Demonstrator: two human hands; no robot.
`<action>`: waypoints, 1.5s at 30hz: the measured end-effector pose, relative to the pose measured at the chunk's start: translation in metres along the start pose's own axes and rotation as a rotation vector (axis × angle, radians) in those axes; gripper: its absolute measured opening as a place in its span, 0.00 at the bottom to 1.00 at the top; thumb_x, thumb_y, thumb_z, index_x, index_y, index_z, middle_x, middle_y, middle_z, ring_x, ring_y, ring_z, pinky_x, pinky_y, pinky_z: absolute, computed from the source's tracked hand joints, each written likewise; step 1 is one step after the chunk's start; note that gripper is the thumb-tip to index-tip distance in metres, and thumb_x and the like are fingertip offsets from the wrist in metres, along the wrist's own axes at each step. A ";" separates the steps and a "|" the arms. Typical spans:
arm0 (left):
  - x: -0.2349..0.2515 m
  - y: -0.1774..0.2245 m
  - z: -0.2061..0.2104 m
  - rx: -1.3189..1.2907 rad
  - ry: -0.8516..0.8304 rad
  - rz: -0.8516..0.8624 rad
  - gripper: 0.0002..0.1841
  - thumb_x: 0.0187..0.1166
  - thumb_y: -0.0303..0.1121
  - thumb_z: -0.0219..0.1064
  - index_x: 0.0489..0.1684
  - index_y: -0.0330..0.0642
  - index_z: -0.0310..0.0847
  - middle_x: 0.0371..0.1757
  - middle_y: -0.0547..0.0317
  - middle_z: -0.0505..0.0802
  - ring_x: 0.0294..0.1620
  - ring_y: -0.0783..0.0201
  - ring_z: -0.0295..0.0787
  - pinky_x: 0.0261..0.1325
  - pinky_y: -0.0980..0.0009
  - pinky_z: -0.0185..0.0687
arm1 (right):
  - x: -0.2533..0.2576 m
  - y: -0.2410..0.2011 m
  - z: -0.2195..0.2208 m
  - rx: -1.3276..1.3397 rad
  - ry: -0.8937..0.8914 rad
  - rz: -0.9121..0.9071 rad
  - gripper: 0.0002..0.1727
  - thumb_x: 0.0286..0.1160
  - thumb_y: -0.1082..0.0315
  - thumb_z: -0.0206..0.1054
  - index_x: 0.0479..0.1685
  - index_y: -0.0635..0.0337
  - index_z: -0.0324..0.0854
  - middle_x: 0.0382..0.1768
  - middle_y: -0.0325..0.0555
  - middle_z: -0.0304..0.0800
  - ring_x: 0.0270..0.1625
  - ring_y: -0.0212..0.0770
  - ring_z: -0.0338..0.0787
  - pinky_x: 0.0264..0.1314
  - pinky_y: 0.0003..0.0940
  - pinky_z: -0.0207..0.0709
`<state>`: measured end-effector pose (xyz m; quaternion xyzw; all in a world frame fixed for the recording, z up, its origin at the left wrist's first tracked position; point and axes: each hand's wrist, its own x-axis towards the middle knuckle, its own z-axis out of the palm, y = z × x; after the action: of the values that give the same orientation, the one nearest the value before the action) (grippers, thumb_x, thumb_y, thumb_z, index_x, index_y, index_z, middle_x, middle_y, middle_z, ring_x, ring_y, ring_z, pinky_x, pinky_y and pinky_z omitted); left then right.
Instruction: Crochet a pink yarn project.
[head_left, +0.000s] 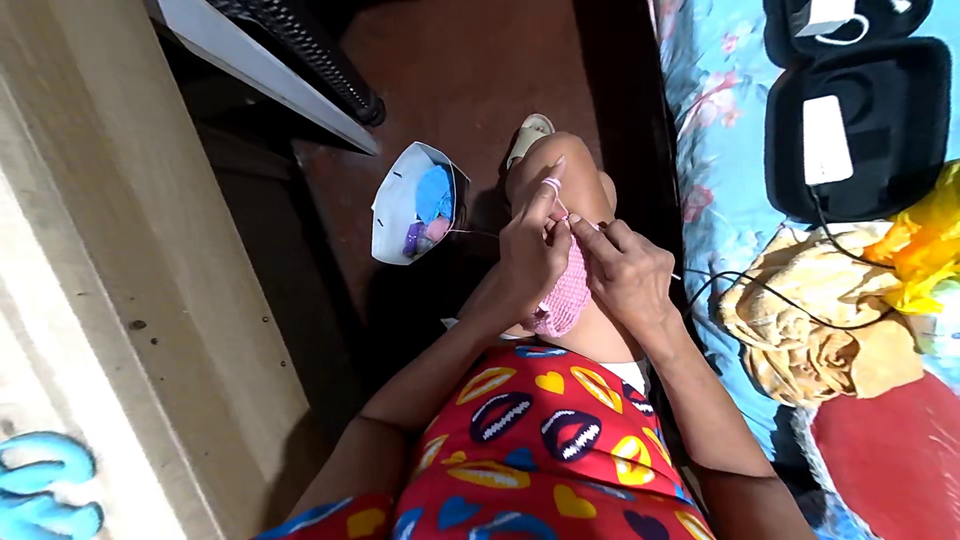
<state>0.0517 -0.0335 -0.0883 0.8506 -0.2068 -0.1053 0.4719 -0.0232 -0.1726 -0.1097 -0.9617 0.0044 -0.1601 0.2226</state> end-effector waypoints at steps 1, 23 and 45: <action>0.001 0.000 0.000 -0.030 0.004 -0.005 0.35 0.75 0.18 0.63 0.88 0.36 0.63 0.35 0.53 0.87 0.20 0.68 0.74 0.21 0.77 0.71 | 0.000 0.000 0.000 0.013 0.005 0.005 0.19 0.78 0.72 0.65 0.64 0.53 0.91 0.32 0.54 0.86 0.24 0.51 0.85 0.18 0.40 0.72; -0.004 0.005 -0.002 -0.197 -0.067 -0.092 0.34 0.75 0.20 0.64 0.87 0.40 0.64 0.36 0.55 0.86 0.24 0.68 0.79 0.23 0.77 0.75 | 0.010 0.004 -0.023 1.016 -0.211 0.476 0.22 0.80 0.82 0.57 0.68 0.60 0.86 0.57 0.40 0.94 0.40 0.21 0.89 0.43 0.17 0.83; 0.002 0.004 -0.010 -0.054 -0.041 -0.121 0.32 0.75 0.20 0.64 0.84 0.40 0.69 0.36 0.58 0.89 0.23 0.69 0.78 0.21 0.76 0.72 | 0.013 0.018 -0.017 0.150 -0.101 -0.045 0.19 0.77 0.72 0.63 0.62 0.51 0.93 0.28 0.50 0.82 0.22 0.45 0.80 0.19 0.38 0.68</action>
<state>0.0561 -0.0289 -0.0799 0.8463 -0.1615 -0.1566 0.4829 -0.0147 -0.1974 -0.0987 -0.9490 -0.0407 -0.1164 0.2901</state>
